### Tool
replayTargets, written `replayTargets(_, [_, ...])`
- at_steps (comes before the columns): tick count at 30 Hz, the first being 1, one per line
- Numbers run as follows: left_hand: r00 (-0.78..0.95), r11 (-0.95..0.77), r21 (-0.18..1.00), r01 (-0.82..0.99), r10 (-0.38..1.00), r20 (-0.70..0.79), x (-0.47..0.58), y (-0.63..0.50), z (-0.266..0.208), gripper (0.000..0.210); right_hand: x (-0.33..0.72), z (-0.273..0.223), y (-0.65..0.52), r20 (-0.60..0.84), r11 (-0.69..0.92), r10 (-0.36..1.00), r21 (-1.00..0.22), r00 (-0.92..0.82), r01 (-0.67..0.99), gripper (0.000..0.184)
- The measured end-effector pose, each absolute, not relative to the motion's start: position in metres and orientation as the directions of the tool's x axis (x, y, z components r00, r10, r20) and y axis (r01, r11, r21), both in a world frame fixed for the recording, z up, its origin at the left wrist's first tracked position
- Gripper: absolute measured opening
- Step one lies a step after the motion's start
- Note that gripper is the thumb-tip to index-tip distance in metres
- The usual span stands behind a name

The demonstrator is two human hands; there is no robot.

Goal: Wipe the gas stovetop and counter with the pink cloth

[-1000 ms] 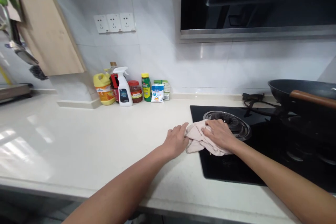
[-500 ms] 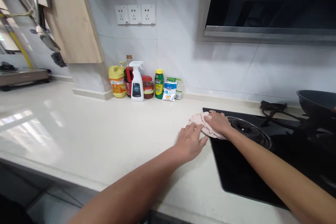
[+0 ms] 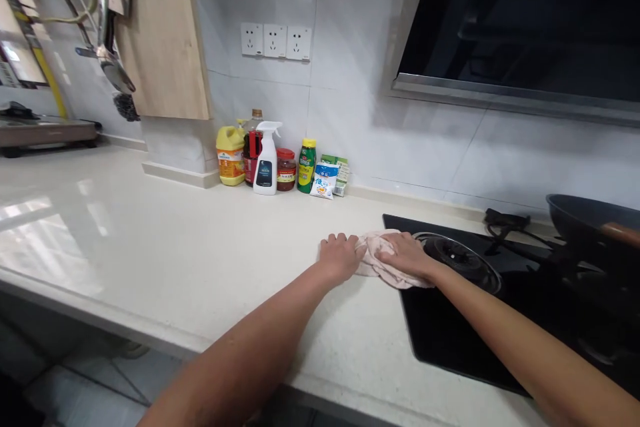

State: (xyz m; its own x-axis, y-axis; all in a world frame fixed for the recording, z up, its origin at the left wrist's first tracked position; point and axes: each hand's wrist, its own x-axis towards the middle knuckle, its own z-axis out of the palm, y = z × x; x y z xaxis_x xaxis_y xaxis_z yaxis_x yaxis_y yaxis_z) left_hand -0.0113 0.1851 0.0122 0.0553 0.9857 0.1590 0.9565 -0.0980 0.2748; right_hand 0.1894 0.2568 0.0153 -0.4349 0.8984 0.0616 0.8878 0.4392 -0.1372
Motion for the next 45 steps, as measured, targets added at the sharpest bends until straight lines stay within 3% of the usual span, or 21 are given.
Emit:
replayTargets(9, [0.095,-0.143,0.304,0.942,0.982,0.166,-0.008,0.180,0.017,0.048,0.199,0.021,0.165,0.122,0.585,0.806,-0.314,-0.579,0.748,0.034])
replayTargets(14, [0.144,-0.187,0.295,0.937,0.976,0.161,-0.008,0.181,0.017,0.047,0.206,0.021,0.168,0.099,0.590,0.790,-0.393,-0.605,0.705,0.034])
replayTargets(21, [0.254,-0.293,0.315,0.903,0.954,0.158,-0.002,0.176,0.018,0.050,0.217,0.011,0.203,0.208,0.437,0.898,-0.320,-0.387,0.840,0.031])
replayTargets(24, [0.286,-0.327,0.325,0.888,0.943,0.169,0.000,0.171,0.018,0.052,0.222,0.012,0.199,0.199,0.448,0.893,-0.282,-0.405,0.849,0.029])
replayTargets(30, [0.310,-0.355,0.322,0.878,0.933,0.183,0.003,0.167,0.016,0.051,0.222,0.037,0.166,0.062,0.650,0.743,-0.303,-0.666,0.697,0.023])
replayTargets(38, [0.328,-0.379,0.313,0.871,0.922,0.204,0.002,0.168,0.014,0.048,0.213,0.055,0.136,-0.141,0.788,0.464,-0.386,-0.874,0.481,0.039])
replayTargets(41, [0.332,-0.392,0.293,0.872,0.914,0.232,0.001,0.172,0.007,0.047,0.212,0.050,0.139,-0.117,0.761,0.495,-0.420,-0.861,0.495,0.035])
replayTargets(45, [0.334,-0.394,0.267,0.880,0.911,0.242,0.002,0.177,0.001,0.044,0.213,0.037,0.153,0.028,0.691,0.659,-0.418,-0.752,0.590,0.031])
